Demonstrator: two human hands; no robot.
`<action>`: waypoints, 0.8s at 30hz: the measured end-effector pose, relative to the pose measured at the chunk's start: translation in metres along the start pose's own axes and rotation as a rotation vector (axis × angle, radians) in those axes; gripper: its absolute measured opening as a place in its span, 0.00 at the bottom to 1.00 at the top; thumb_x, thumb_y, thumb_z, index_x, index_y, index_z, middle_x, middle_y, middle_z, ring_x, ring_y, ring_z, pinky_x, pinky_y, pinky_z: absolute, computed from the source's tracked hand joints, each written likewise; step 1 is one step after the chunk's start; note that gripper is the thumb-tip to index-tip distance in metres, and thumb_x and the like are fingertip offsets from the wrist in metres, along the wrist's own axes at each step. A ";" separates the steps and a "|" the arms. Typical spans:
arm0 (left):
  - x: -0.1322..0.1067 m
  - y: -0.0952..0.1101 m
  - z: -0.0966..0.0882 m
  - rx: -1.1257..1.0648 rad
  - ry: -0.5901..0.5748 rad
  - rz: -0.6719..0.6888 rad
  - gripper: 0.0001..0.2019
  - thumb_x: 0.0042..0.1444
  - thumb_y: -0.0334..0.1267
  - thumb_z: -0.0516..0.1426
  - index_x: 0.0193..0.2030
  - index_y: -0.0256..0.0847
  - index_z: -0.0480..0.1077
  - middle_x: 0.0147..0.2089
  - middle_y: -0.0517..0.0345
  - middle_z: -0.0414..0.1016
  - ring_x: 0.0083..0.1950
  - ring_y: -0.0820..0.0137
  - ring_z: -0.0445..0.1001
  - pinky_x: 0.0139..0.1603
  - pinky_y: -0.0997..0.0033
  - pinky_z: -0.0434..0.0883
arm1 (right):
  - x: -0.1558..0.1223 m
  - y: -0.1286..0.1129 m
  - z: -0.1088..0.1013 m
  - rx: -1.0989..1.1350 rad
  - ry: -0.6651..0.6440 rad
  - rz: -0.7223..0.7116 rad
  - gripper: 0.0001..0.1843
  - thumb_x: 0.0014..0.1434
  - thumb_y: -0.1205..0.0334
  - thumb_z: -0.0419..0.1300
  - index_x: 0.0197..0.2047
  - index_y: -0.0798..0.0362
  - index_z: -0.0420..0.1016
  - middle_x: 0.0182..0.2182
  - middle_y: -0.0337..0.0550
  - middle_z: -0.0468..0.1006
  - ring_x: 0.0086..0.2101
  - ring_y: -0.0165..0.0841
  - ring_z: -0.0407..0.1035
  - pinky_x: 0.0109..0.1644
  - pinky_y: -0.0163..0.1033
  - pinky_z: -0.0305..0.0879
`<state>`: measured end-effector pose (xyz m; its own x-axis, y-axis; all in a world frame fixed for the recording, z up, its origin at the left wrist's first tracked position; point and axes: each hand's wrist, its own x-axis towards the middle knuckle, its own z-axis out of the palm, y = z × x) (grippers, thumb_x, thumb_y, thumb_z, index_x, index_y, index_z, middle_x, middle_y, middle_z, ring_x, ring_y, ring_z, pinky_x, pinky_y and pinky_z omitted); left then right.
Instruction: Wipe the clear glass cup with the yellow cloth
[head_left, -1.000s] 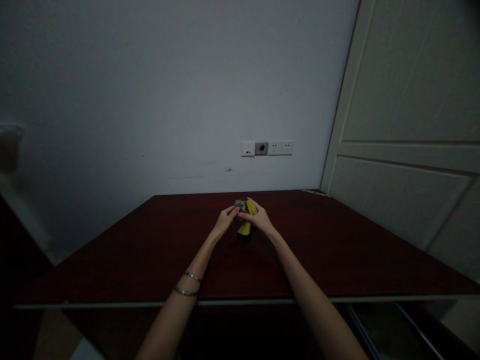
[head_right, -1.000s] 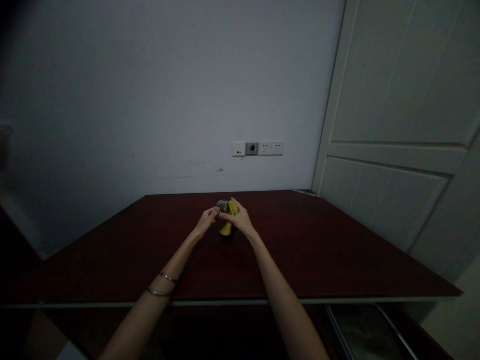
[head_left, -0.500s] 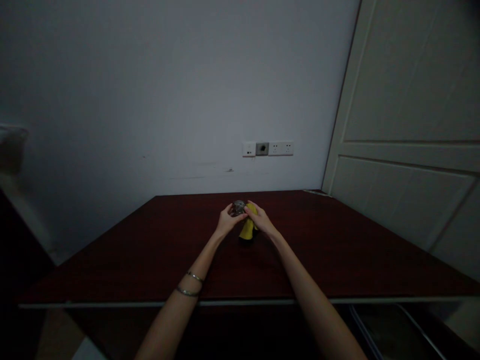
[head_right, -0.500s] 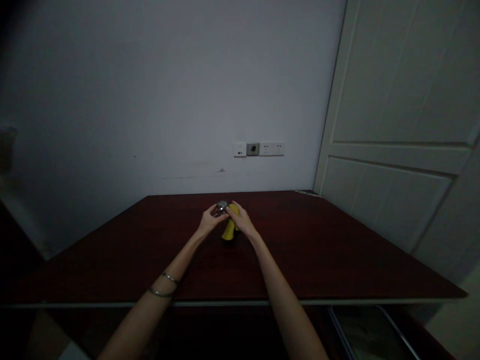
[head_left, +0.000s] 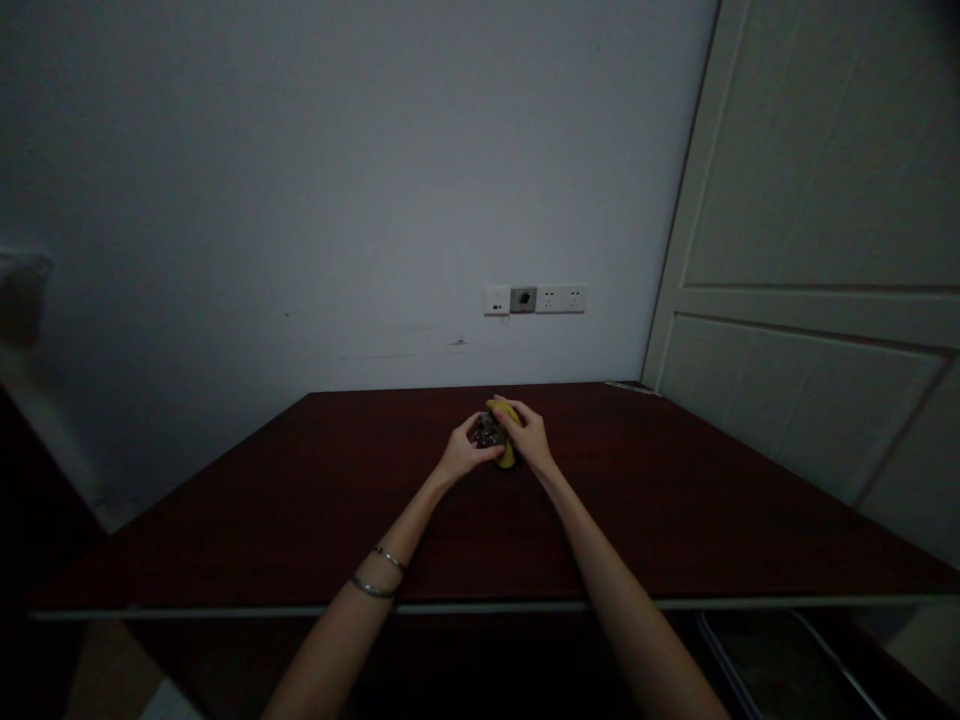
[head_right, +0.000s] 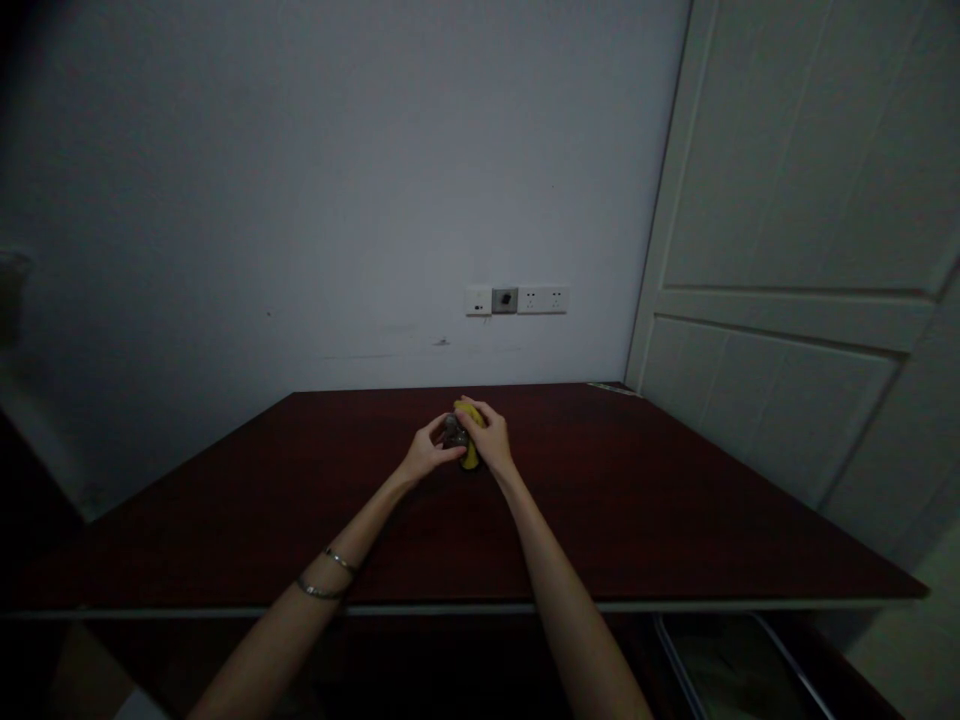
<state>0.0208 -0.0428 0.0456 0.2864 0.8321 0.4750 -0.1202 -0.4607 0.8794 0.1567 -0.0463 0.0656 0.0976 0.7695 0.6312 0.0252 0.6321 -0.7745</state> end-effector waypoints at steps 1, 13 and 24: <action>0.000 0.000 0.000 0.007 0.010 -0.001 0.32 0.34 0.35 0.65 0.50 0.34 0.63 0.47 0.47 0.70 0.47 0.63 0.70 0.50 0.62 0.67 | -0.001 -0.002 0.001 0.019 -0.026 -0.010 0.19 0.49 0.51 0.58 0.41 0.53 0.73 0.46 0.47 0.73 0.46 0.37 0.67 0.51 0.43 0.61; -0.001 0.001 0.001 0.125 0.081 0.064 0.32 0.35 0.36 0.65 0.50 0.33 0.61 0.47 0.48 0.69 0.47 0.64 0.69 0.50 0.64 0.67 | -0.005 -0.010 0.002 0.086 -0.117 -0.102 0.10 0.46 0.59 0.62 0.34 0.50 0.78 0.44 0.44 0.74 0.46 0.38 0.68 0.52 0.44 0.62; -0.005 0.013 0.005 0.195 0.032 0.107 0.34 0.32 0.35 0.66 0.50 0.34 0.62 0.46 0.49 0.69 0.47 0.64 0.69 0.49 0.63 0.67 | -0.001 0.003 0.004 0.149 -0.006 0.025 0.15 0.48 0.55 0.60 0.38 0.52 0.76 0.44 0.46 0.75 0.47 0.39 0.67 0.54 0.45 0.59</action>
<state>0.0230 -0.0545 0.0540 0.2511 0.7830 0.5691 0.0388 -0.5956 0.8023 0.1531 -0.0452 0.0627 0.0906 0.7853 0.6125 -0.1248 0.6191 -0.7753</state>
